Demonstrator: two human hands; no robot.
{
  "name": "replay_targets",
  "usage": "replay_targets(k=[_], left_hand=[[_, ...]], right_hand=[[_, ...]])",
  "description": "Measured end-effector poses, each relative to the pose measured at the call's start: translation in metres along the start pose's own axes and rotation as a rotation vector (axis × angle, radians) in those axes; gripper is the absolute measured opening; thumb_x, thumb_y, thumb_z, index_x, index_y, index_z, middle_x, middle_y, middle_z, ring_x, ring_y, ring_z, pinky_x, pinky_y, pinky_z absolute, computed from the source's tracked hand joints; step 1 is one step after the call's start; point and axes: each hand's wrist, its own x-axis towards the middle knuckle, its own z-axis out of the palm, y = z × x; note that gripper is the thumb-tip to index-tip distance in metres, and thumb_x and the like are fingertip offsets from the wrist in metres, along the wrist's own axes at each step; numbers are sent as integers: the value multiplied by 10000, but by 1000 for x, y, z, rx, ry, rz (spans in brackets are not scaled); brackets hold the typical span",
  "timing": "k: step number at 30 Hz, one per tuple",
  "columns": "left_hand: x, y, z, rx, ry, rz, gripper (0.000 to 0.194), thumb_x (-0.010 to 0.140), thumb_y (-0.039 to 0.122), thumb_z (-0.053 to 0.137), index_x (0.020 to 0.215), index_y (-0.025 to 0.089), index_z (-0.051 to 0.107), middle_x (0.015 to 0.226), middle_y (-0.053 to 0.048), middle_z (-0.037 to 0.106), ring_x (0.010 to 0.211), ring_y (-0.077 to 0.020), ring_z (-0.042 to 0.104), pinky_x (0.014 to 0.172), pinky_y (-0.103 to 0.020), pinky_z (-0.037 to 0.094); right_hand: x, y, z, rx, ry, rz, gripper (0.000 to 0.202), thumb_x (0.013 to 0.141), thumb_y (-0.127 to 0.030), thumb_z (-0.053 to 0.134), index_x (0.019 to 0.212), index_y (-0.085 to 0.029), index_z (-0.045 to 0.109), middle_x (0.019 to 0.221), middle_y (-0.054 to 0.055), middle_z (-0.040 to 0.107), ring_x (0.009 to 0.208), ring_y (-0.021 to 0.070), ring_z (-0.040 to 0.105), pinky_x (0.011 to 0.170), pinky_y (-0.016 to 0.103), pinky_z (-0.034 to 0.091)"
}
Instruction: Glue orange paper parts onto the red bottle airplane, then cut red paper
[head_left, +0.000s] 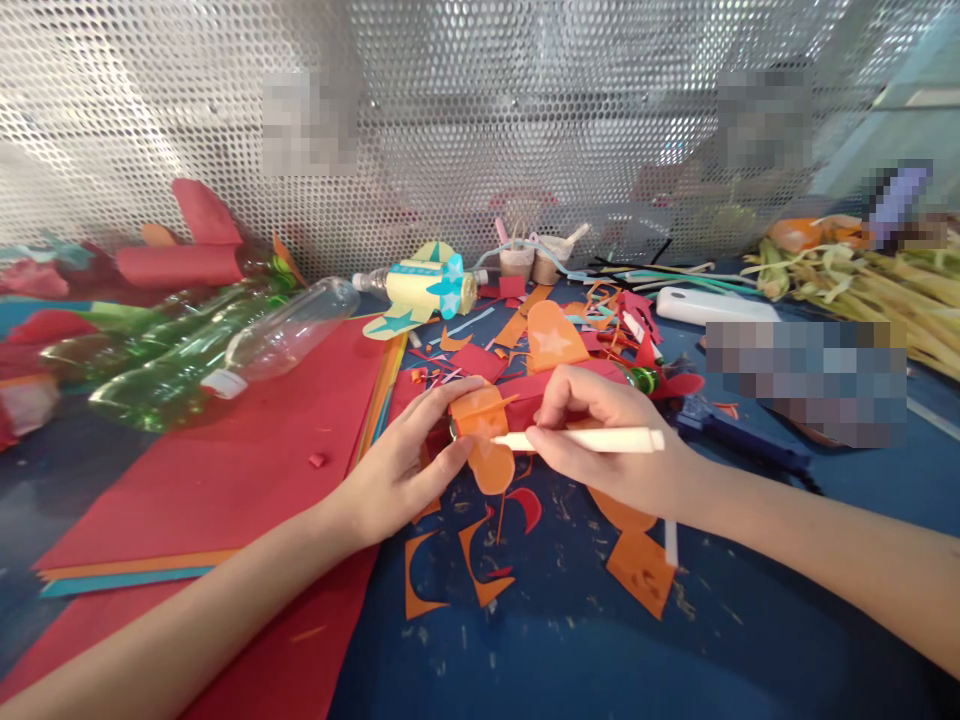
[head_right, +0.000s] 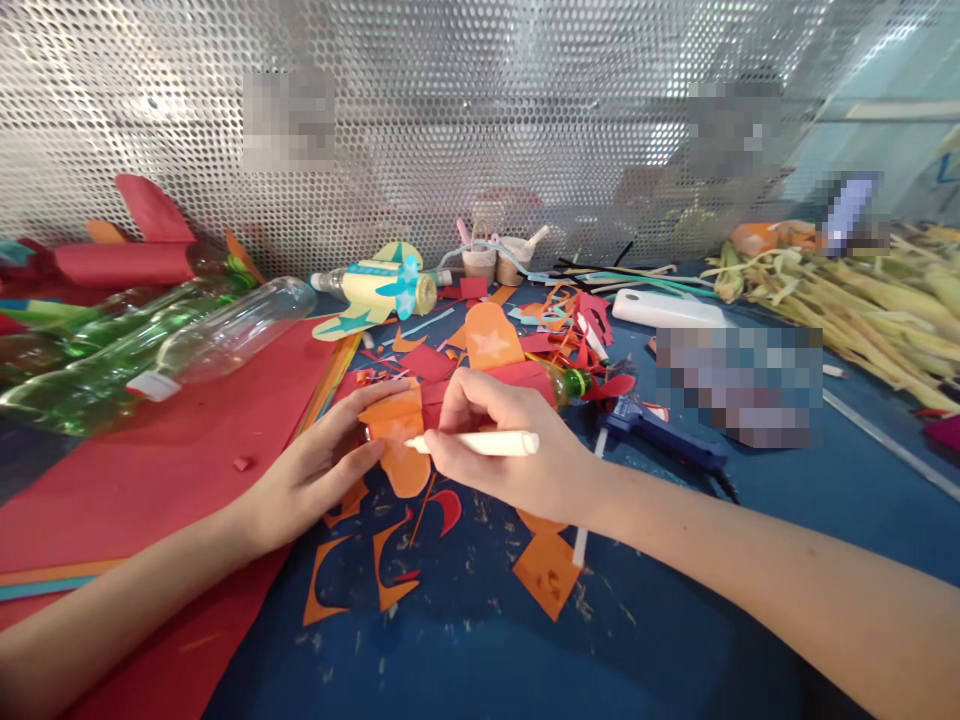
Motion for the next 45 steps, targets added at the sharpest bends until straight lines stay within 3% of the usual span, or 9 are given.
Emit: replay_targets(k=[14, 45], left_hand=[[1, 1, -1, -14, -17, -13, 441, 948, 363, 440, 1373, 276, 362, 1435, -66, 467, 1330, -263, 425, 1102, -437, 377], [2, 4, -1, -18, -22, -26, 440, 946, 363, 446, 1367, 271, 358, 1433, -66, 463, 1338, -247, 416, 1104, -417, 375]], right_hand=[[1, 1, 0, -85, 73, -25, 221, 871, -265, 616, 746, -208, 443, 638, -61, 507, 515, 60, 453, 459, 182, 357], [3, -3, 2, -35, 27, 8, 198, 873, -297, 625, 781, -196, 482, 659, -57, 520, 523, 59, 454, 453, 186, 347]])
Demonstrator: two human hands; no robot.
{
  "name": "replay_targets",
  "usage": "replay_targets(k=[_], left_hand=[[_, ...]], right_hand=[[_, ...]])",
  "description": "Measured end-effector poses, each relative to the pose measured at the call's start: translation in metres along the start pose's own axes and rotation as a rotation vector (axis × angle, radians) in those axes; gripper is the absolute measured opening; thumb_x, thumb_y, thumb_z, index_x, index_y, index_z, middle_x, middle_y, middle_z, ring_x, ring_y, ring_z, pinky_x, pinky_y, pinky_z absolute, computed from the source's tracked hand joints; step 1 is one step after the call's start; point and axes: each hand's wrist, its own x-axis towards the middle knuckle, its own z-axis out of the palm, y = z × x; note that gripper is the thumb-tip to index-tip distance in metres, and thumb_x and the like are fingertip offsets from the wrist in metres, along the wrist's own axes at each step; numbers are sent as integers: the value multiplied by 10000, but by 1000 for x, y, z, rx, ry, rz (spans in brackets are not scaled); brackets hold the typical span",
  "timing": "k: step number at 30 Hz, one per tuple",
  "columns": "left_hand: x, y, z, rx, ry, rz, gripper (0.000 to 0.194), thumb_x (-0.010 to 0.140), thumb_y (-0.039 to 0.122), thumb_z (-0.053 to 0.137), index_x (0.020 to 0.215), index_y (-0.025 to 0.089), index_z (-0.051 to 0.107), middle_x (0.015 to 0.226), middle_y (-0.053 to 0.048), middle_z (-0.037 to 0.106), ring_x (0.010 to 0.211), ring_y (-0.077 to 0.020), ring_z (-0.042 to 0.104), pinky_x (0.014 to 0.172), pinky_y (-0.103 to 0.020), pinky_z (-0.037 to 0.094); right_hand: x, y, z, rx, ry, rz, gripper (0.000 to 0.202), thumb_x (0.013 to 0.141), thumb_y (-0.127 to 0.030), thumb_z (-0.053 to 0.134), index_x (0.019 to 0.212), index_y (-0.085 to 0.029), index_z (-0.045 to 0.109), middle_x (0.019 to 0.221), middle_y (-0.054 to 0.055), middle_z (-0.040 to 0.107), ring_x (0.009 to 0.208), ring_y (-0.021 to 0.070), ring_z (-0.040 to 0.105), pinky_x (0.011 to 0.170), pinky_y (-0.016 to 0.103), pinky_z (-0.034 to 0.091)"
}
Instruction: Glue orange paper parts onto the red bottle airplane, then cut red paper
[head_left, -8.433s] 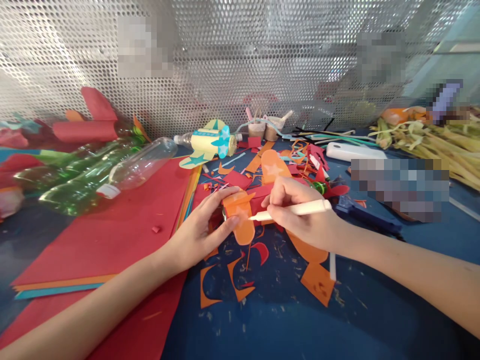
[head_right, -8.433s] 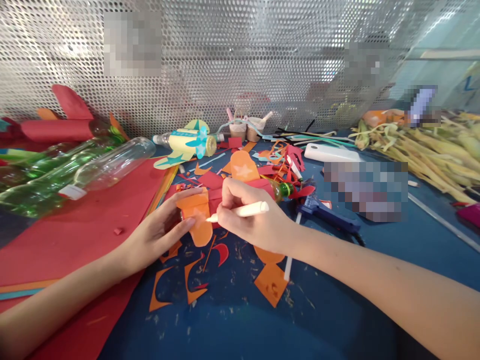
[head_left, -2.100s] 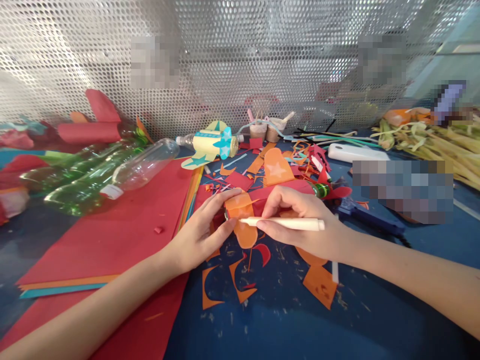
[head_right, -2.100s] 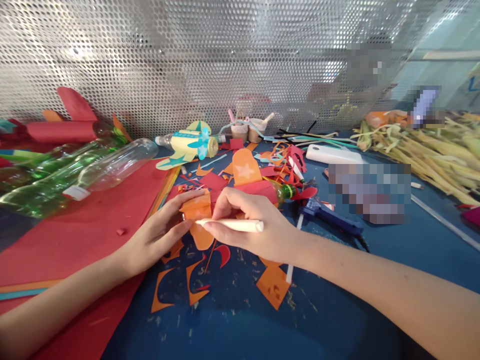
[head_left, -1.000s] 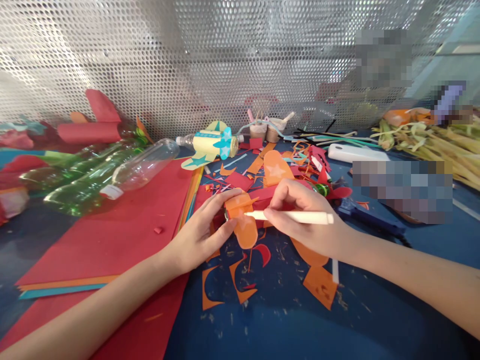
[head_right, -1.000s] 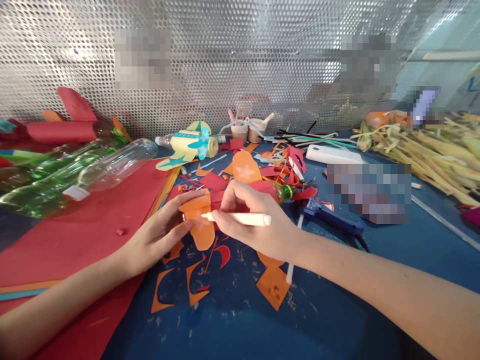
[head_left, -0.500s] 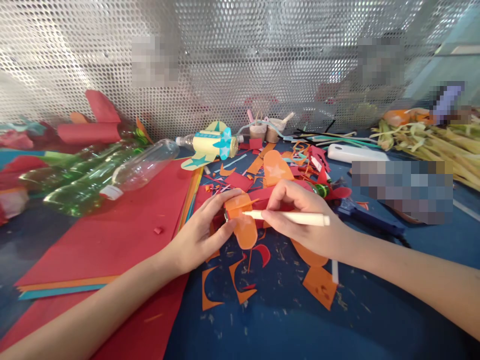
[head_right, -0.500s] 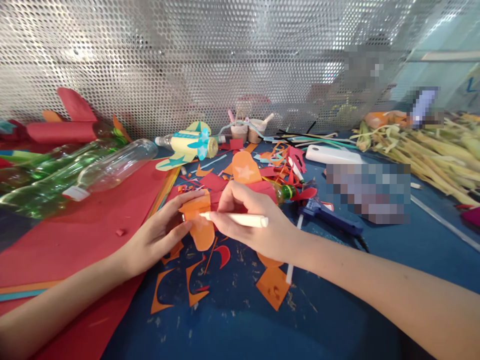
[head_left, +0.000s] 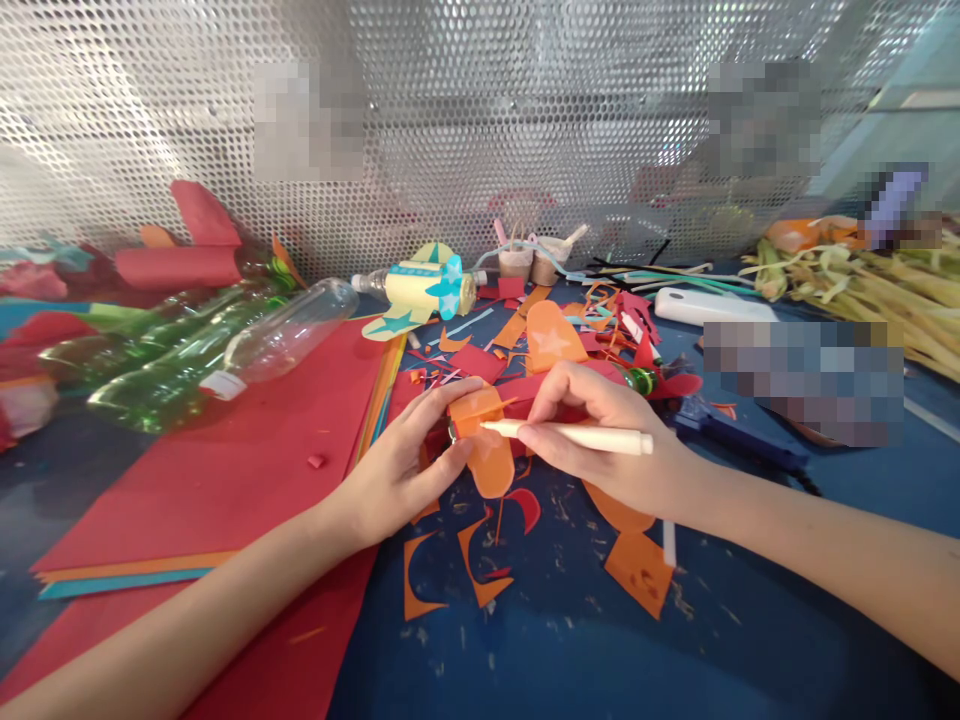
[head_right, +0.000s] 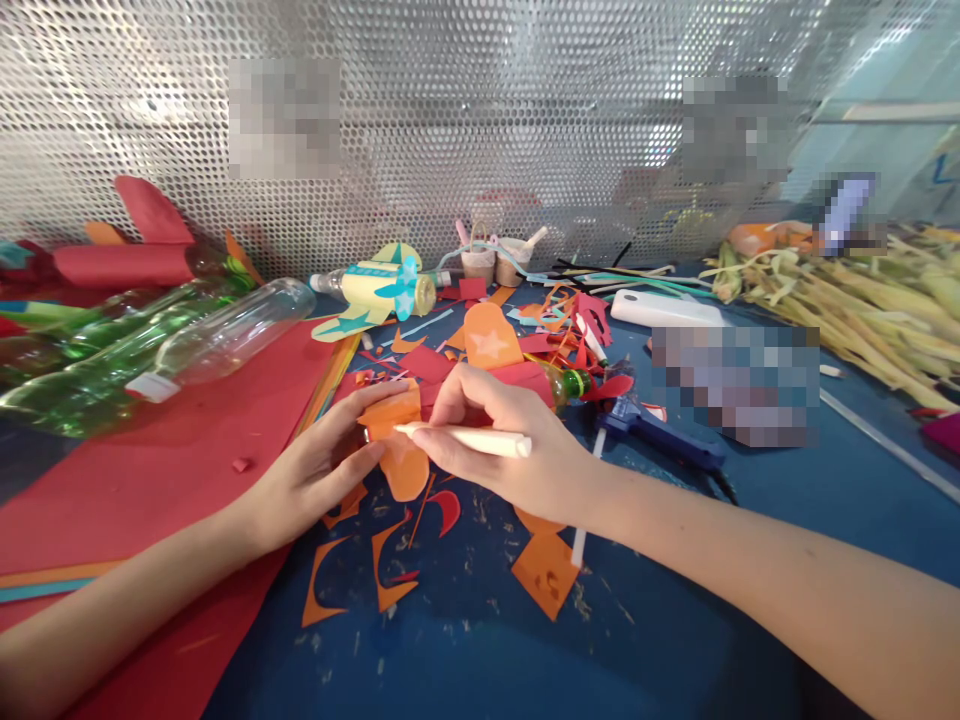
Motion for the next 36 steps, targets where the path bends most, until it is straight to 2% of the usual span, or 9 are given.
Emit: replay_targets(k=[6, 11, 24, 36], left_hand=[[-1, -1, 1, 0, 10, -6, 445, 941, 361, 454, 1367, 269, 367, 1432, -66, 470, 1345, -255, 409, 1105, -419, 372], [-1, -3, 1, 5, 16, 14, 443, 941, 357, 450, 1368, 273, 365, 1419, -68, 482, 1334, -257, 423, 1098, -437, 381], [-1, -3, 2, 10, 23, 24, 436, 945, 343, 454, 1367, 274, 368, 1413, -57, 485, 1322, -242, 434, 1093, -398, 387], [-1, -3, 1, 7, 11, 17, 440, 947, 356, 448, 1371, 271, 362, 1427, -63, 475, 1341, -253, 414, 1104, -421, 375]], right_hand=[[-3, 1, -1, -5, 6, -5, 207, 870, -280, 613, 761, -206, 454, 645, -59, 500, 518, 68, 453, 460, 195, 359], [-3, 2, -2, 33, -32, 1, 213, 867, -247, 601, 748, -212, 428, 630, -69, 472, 487, 57, 417, 430, 188, 322], [-2, 3, -2, 31, -37, -13, 220, 868, -222, 589, 739, -210, 411, 623, -74, 457, 484, 50, 408, 428, 177, 319], [-4, 7, -2, -19, -17, 28, 230, 872, -263, 586, 745, -224, 399, 643, -59, 502, 505, 74, 442, 458, 203, 360]])
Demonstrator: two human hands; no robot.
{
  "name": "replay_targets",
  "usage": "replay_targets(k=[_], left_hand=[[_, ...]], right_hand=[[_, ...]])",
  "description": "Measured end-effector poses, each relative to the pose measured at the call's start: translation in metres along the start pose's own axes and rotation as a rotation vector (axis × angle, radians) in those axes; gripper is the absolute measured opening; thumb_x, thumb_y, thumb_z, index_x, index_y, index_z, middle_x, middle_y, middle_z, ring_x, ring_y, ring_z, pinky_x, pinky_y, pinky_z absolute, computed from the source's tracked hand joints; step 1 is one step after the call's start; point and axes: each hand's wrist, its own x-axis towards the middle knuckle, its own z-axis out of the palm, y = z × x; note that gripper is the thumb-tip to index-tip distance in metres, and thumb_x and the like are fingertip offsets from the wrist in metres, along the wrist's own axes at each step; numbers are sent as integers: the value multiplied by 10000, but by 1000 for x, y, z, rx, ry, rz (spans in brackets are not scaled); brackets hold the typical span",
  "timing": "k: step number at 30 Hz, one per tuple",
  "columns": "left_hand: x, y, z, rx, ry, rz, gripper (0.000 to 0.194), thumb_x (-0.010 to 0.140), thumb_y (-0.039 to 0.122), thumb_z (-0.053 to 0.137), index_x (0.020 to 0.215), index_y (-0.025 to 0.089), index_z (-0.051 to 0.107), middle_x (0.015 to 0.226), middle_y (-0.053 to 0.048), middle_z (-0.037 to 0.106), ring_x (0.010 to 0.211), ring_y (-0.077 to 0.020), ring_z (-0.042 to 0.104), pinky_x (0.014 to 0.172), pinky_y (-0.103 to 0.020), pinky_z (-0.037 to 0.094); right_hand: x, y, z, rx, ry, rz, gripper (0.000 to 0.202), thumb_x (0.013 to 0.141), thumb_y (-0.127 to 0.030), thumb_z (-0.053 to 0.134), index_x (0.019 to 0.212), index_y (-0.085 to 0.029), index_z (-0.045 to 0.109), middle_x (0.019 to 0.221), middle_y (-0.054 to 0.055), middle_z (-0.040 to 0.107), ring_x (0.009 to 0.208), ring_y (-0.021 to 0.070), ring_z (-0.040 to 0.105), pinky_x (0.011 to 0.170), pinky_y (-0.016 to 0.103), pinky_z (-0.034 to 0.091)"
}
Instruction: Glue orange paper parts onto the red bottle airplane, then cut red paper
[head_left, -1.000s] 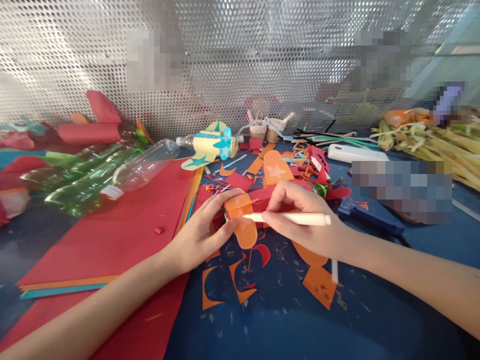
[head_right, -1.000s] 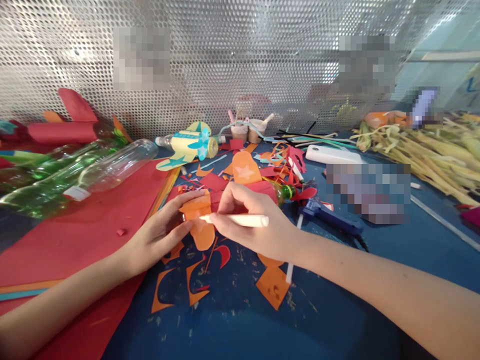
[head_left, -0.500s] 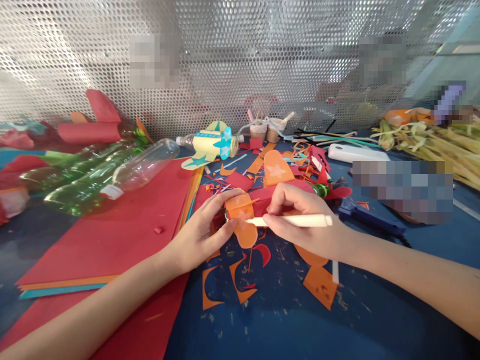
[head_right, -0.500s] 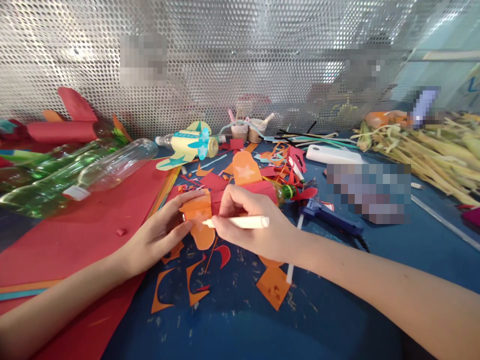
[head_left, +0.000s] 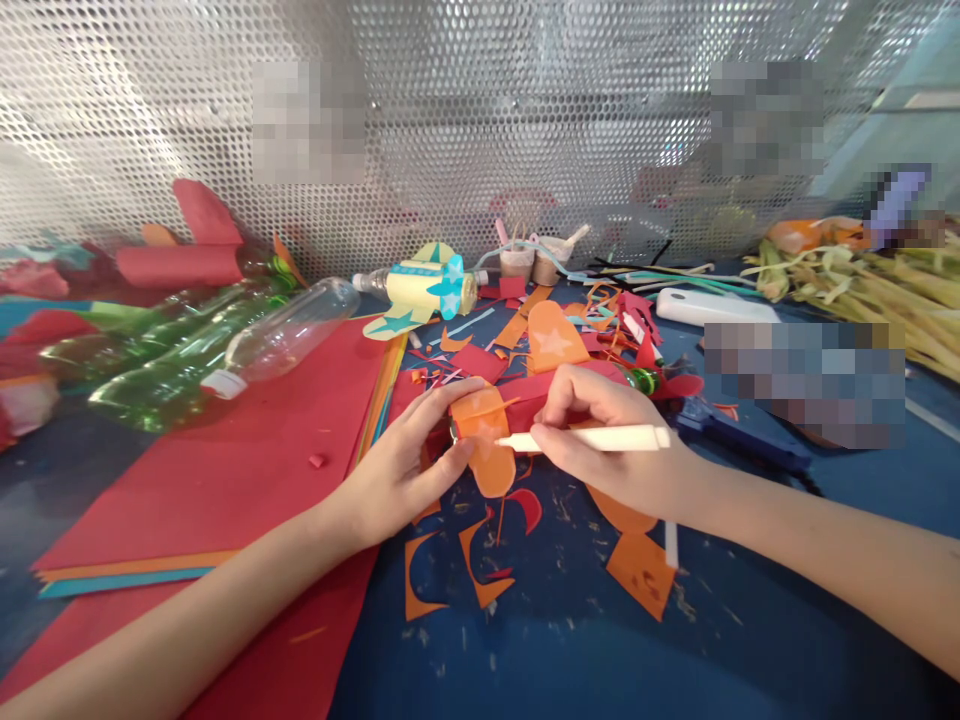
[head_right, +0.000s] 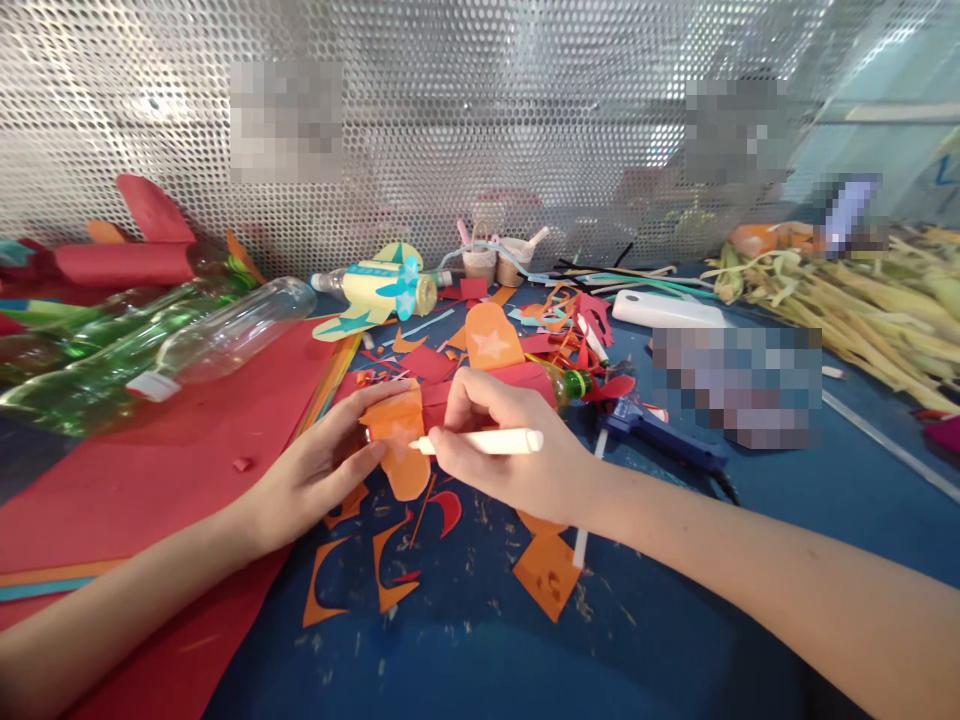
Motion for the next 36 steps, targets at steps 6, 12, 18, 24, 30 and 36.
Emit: replay_targets(k=[6, 12, 18, 24, 30, 36], left_hand=[[1, 0, 0, -8, -2, -1, 443, 948, 348, 450, 1376, 285, 352, 1447, -55, 452, 1359, -247, 391, 1111, -420, 368], [0, 0, 0, -7, -4, 0, 435, 952, 344, 449, 1372, 282, 353, 1443, -55, 454, 1355, -243, 396, 1114, -414, 365], [1, 0, 0, -2, -5, -1, 432, 952, 347, 443, 1370, 282, 356, 1439, -61, 458, 1356, -254, 395, 1112, -438, 370], [1, 0, 0, -6, -7, 1, 434, 953, 342, 447, 1373, 286, 354, 1438, -50, 460, 1353, -242, 398, 1118, -422, 362], [1, 2, 0, -4, -2, -12, 421, 951, 355, 442, 1357, 271, 368, 1433, -63, 468, 1350, -249, 406, 1107, -425, 377], [2, 1, 0, 5, 5, -5, 433, 945, 359, 446, 1362, 272, 368, 1424, -65, 478, 1339, -255, 419, 1097, -429, 388]], right_hand=[[0, -1, 0, -10, 7, 2, 230, 864, -257, 590, 738, -223, 400, 627, -62, 498, 493, 71, 433, 445, 199, 350], [0, -1, -1, -31, 30, -10, 229, 864, -251, 592, 729, -218, 411, 612, -66, 492, 484, 63, 427, 435, 188, 340], [1, -1, -1, -49, 47, -17, 229, 868, -268, 590, 729, -216, 417, 602, -68, 484, 479, 61, 425, 430, 189, 330], [1, -1, -1, -62, 47, -23, 221, 876, -279, 583, 737, -214, 423, 604, -66, 486, 481, 63, 428, 433, 191, 332], [2, -2, -2, -63, 39, -34, 217, 872, -262, 588, 738, -212, 424, 616, -67, 483, 490, 59, 426, 439, 186, 329], [2, -3, -1, -57, 20, -27, 219, 863, -255, 602, 737, -209, 429, 621, -69, 480, 489, 54, 415, 433, 181, 318]])
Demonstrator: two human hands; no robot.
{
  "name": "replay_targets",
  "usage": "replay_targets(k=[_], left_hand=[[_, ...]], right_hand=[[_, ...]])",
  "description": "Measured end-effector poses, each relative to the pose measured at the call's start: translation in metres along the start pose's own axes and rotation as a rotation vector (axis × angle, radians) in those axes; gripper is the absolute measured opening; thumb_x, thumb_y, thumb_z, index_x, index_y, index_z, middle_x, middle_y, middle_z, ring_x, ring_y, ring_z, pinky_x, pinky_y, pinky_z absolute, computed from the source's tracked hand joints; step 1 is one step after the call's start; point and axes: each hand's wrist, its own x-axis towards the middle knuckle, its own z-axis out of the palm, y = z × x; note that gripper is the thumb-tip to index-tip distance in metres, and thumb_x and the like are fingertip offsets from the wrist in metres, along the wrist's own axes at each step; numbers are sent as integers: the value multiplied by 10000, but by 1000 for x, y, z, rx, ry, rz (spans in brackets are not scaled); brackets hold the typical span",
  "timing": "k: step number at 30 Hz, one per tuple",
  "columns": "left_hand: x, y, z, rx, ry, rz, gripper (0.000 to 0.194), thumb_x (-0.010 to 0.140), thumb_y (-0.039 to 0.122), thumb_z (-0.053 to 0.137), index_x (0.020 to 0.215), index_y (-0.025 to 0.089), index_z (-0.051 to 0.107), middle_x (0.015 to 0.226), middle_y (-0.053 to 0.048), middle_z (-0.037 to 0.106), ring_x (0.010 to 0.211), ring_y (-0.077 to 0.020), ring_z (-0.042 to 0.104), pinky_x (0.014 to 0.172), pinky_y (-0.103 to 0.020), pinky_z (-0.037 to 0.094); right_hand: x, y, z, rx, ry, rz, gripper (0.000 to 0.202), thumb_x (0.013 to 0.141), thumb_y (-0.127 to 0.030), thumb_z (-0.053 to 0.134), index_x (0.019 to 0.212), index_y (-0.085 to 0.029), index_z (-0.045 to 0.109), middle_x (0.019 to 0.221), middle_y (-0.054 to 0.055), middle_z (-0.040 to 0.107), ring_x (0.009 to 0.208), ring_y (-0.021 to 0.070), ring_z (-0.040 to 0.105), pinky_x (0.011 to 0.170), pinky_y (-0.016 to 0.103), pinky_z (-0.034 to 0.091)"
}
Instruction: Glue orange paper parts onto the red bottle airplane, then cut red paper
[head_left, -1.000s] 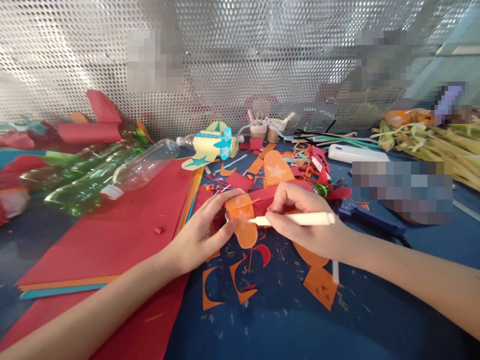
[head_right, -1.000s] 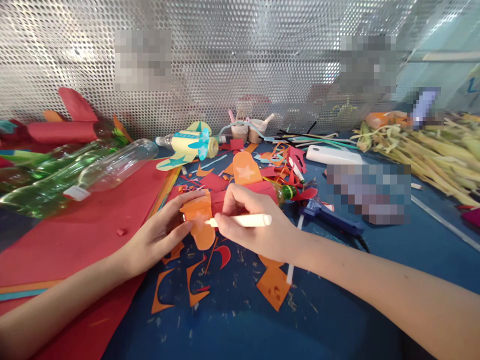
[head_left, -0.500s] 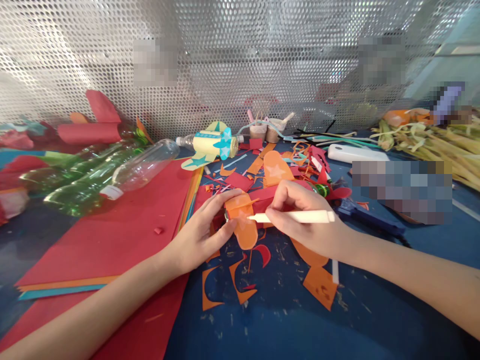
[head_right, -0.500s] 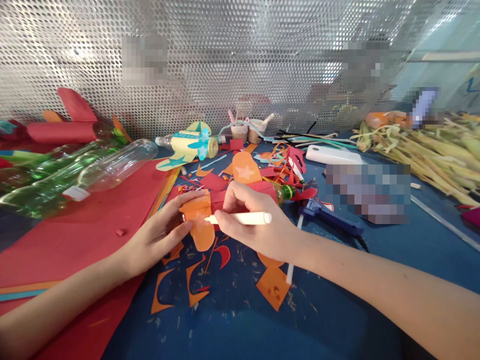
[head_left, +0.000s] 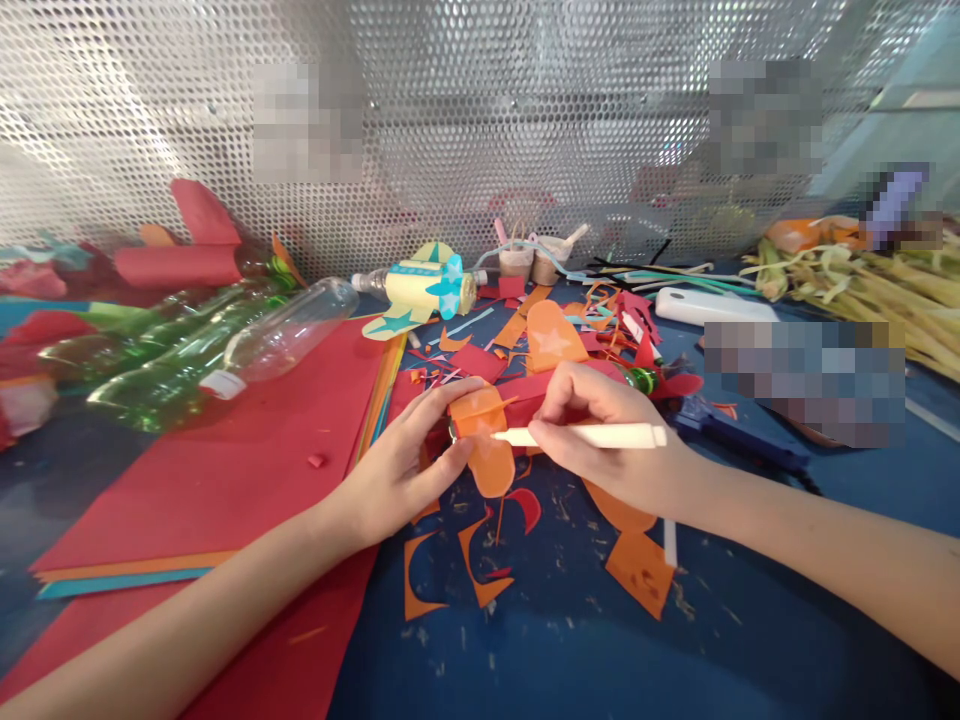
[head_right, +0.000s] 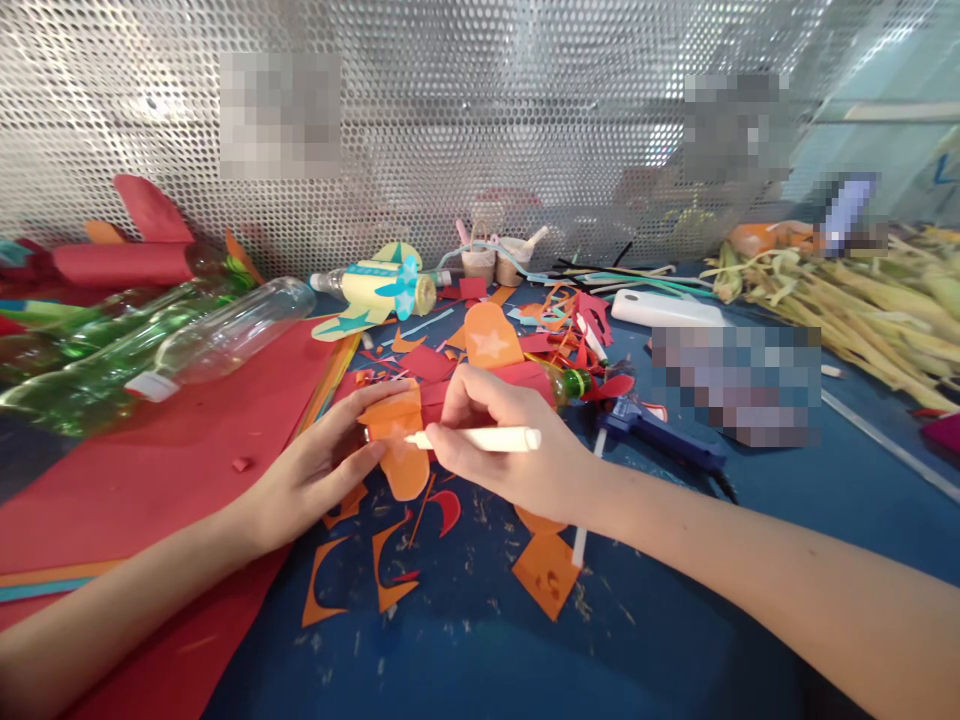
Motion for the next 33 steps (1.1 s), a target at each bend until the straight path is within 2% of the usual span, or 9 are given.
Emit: replay_targets(k=[7, 14, 27, 33], left_hand=[[-1, 0, -1, 0, -5, 6, 434, 947, 350, 445, 1365, 268, 364, 1422, -63, 480, 1331, -250, 426, 1096, -425, 385], [-1, -1, -1, -10, -12, -6, 441, 947, 354, 449, 1373, 287, 354, 1444, -57, 457, 1358, -262, 391, 1117, -451, 358], [-1, -1, -1, -19, -16, -9, 439, 953, 348, 448, 1376, 280, 353, 1447, -51, 453, 1361, -246, 387, 1120, -410, 355], [-1, -1, -1, -17, -22, -10, 445, 950, 348, 449, 1378, 283, 348, 1449, -58, 449, 1362, -251, 385, 1120, -428, 354]], right_hand=[[0, 2, 0, 85, 75, 13, 224, 878, -204, 562, 723, -218, 401, 561, -88, 424, 468, 58, 391, 431, 197, 288], [-1, 4, 1, 46, 52, 30, 232, 882, -237, 575, 735, -223, 396, 593, -79, 425, 486, 64, 388, 438, 206, 293], [-2, 3, -2, -7, 30, 14, 241, 885, -283, 581, 736, -222, 402, 590, -70, 457, 490, 72, 410, 450, 213, 310], [-2, 3, -1, 55, 32, -2, 228, 898, -279, 571, 753, -223, 405, 611, -69, 453, 494, 69, 408, 451, 210, 318]])
